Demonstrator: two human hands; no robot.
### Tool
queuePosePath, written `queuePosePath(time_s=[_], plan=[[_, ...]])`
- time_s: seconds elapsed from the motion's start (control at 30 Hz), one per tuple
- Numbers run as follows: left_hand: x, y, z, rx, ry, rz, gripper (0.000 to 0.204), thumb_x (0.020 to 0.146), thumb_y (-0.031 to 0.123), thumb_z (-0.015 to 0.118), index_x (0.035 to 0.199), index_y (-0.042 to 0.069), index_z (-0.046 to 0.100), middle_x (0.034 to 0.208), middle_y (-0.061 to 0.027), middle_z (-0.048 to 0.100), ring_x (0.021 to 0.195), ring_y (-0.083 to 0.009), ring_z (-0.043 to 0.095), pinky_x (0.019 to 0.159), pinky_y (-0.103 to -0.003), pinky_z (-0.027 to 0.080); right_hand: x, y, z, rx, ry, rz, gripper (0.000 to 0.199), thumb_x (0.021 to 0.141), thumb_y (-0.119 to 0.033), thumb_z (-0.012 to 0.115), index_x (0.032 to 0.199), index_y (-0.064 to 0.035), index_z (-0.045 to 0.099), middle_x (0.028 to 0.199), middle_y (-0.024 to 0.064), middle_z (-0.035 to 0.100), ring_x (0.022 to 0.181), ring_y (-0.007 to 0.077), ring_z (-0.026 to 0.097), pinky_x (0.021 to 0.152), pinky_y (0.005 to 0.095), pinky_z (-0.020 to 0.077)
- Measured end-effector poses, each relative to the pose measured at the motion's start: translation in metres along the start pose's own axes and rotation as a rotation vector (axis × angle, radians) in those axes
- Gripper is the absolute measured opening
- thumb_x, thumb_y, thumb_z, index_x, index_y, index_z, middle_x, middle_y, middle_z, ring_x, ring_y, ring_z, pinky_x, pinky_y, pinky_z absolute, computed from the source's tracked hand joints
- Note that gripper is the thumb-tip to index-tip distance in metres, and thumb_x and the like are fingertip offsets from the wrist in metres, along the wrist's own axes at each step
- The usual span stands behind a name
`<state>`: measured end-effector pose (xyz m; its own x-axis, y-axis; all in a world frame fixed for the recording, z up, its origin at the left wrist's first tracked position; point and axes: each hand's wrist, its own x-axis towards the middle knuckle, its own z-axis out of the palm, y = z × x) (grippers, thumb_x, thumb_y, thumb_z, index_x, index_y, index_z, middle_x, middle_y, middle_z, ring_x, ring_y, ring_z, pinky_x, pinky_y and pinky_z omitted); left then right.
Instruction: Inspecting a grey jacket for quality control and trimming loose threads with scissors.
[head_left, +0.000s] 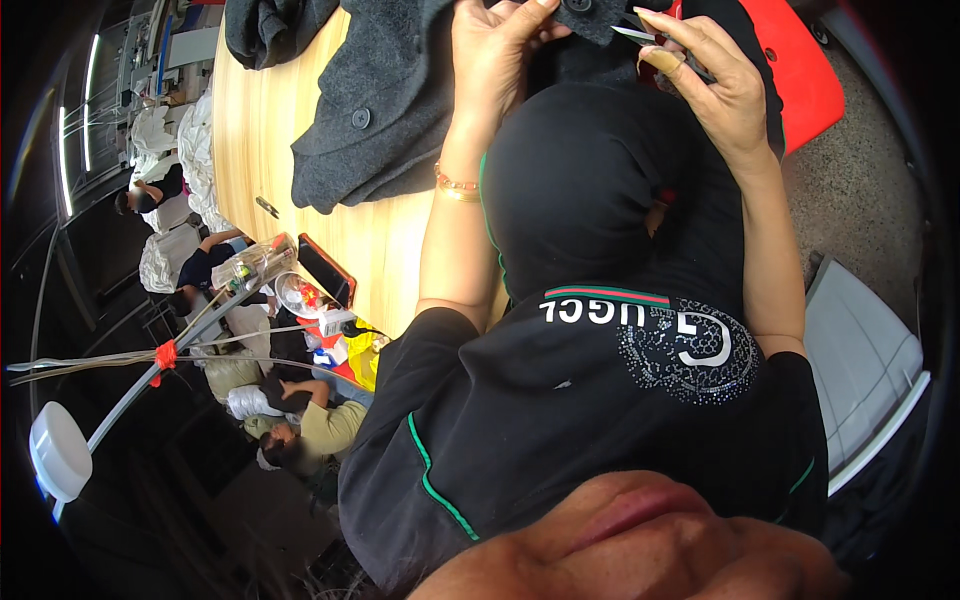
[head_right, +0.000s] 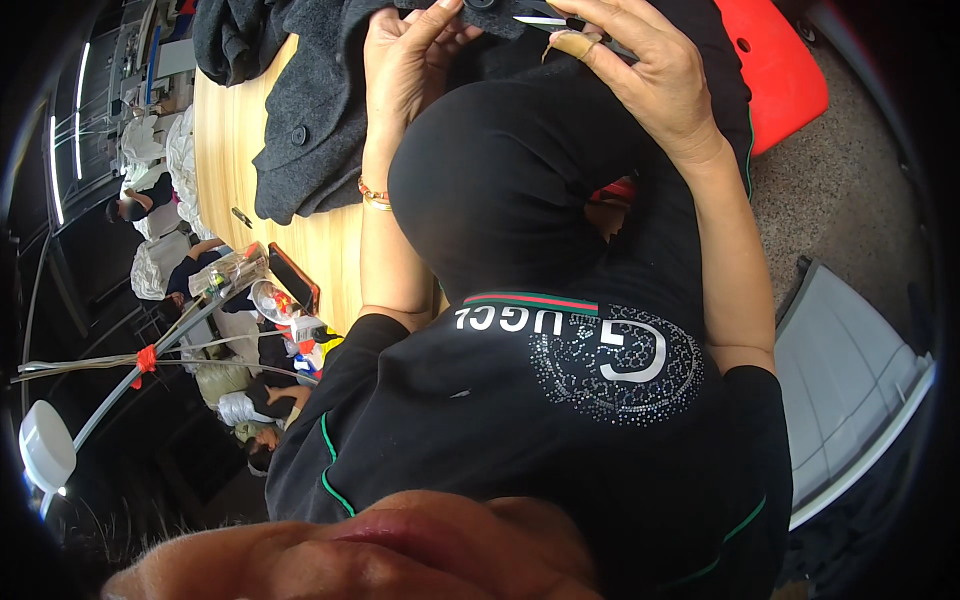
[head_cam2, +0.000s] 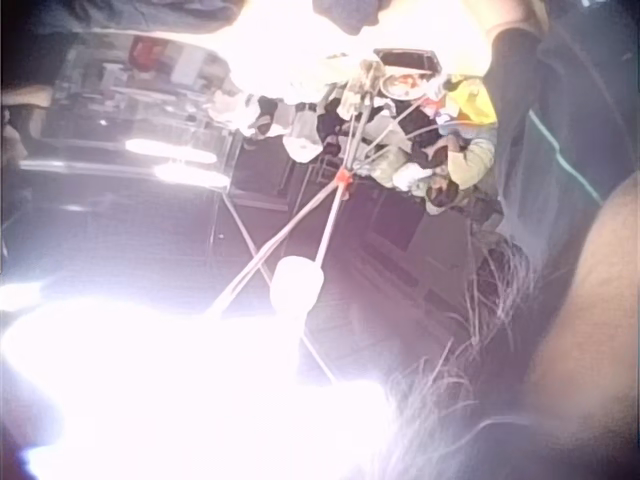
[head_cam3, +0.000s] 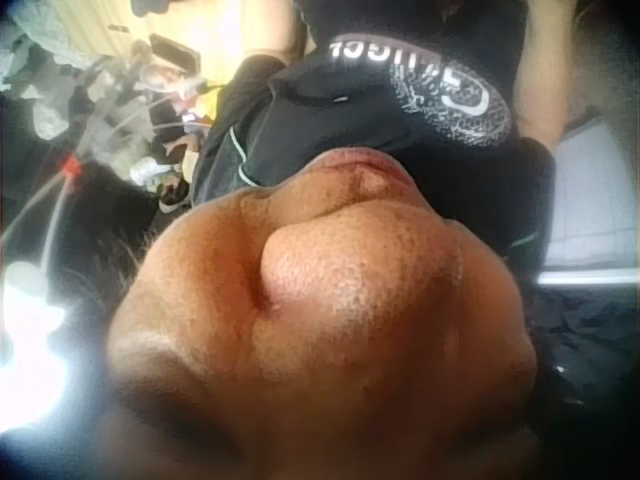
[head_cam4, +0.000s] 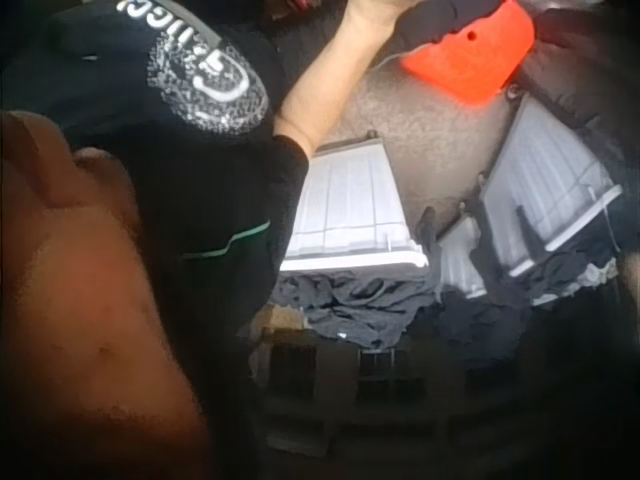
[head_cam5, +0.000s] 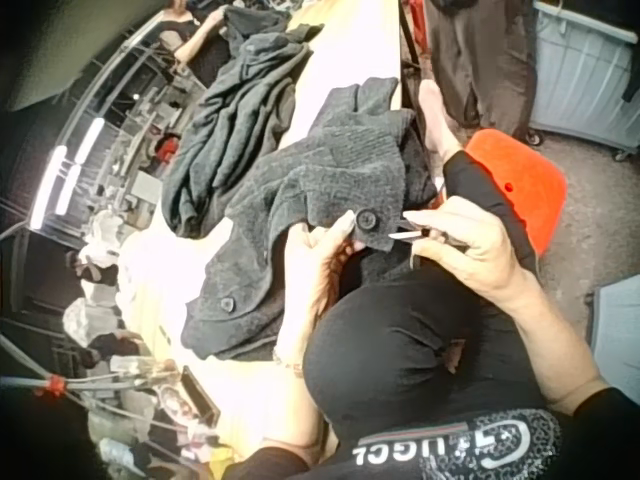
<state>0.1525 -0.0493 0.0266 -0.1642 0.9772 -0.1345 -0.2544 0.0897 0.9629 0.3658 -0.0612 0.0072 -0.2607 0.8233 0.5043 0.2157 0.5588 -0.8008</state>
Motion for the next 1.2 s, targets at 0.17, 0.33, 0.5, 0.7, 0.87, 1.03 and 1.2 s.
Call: queuePosePath(time_s=[0.17,0.33,0.5,0.7,0.87,1.03,1.2], plan=[[-0.006,0.004,0.009,-0.067,-0.001,-0.038,0.031,0.085,0.008,0.074,0.089,0.005,0.043,0.065,-0.0008,0.057,0.058,-0.0088,0.058,0.064,-0.025,0.055,0.011,-0.012,0.008,0.002,0.065,-0.024,0.029,0.078,0.002,0.074,0.106,0.0033,0.068,0.076,0.0049,0.054,0.067,0.0138,0.053,0.062,0.0252,0.043],[-0.006,0.003,0.008,-0.143,-0.054,-0.043,0.027,0.085,0.008,0.073,0.094,0.001,0.049,0.066,0.0002,0.058,0.059,-0.0085,0.06,0.064,-0.024,0.055,0.017,-0.013,0.014,-0.029,0.074,-0.063,0.028,0.078,0.002,0.074,0.106,0.0026,0.068,0.075,0.0044,0.054,0.066,0.0136,0.053,0.062,0.0253,0.0433],[-0.004,-0.004,0.003,-0.181,-0.077,-0.039,0.027,0.085,0.007,0.074,0.093,0.002,0.049,0.064,0.0013,0.056,0.058,-0.0078,0.058,0.064,-0.024,0.055,0.021,-0.013,0.017,-0.045,0.075,-0.073,0.027,0.08,0.001,0.072,0.107,0.0016,0.069,0.075,0.0045,0.054,0.066,0.0137,0.053,0.061,0.0253,0.0432],[-0.004,-0.008,0.001,-0.184,-0.165,0.077,0.027,0.085,0.006,0.073,0.091,0.003,0.047,0.064,0.0013,0.054,0.057,-0.0077,0.057,0.064,-0.024,0.055,0.023,-0.014,0.017,-0.078,0.05,-0.084,0.027,0.081,0.0,0.072,0.108,0.0006,0.069,0.073,0.0042,0.053,0.065,0.0136,0.053,0.061,0.0255,0.0431],[-0.009,0.004,0.01,-0.206,-0.049,-0.054,0.029,0.085,0.005,0.073,0.093,0.001,0.046,0.066,0.0001,0.056,0.059,-0.0086,0.059,0.067,-0.025,0.057,0.022,-0.014,0.017,-0.071,0.054,-0.076,0.026,0.081,-0.001,0.072,0.107,0.0004,0.07,0.073,0.0043,0.053,0.064,0.0136,0.052,0.061,0.0256,0.0431],[-0.005,-0.002,0.008,-0.195,-0.076,-0.035,0.027,0.085,0.004,0.072,0.092,0.001,0.046,0.067,-0.0007,0.057,0.063,-0.0095,0.062,0.068,-0.026,0.058,0.023,-0.016,0.016,-0.077,0.099,-0.113,0.024,0.082,0.0,0.071,0.105,0.0011,0.07,0.076,0.0057,0.059,0.067,0.0135,0.056,0.062,0.025,0.045],[-0.01,0.002,0.006,-0.142,-0.091,-0.038,0.028,0.084,0.009,0.074,0.09,0.001,0.048,0.067,-0.0015,0.057,0.064,-0.0101,0.062,0.069,-0.024,0.056,0.024,-0.021,0.016,-0.003,0.115,-0.046,0.022,0.082,0.002,0.07,0.104,0.0014,0.07,0.077,0.0064,0.061,0.067,0.0144,0.059,0.063,0.0241,0.046]])
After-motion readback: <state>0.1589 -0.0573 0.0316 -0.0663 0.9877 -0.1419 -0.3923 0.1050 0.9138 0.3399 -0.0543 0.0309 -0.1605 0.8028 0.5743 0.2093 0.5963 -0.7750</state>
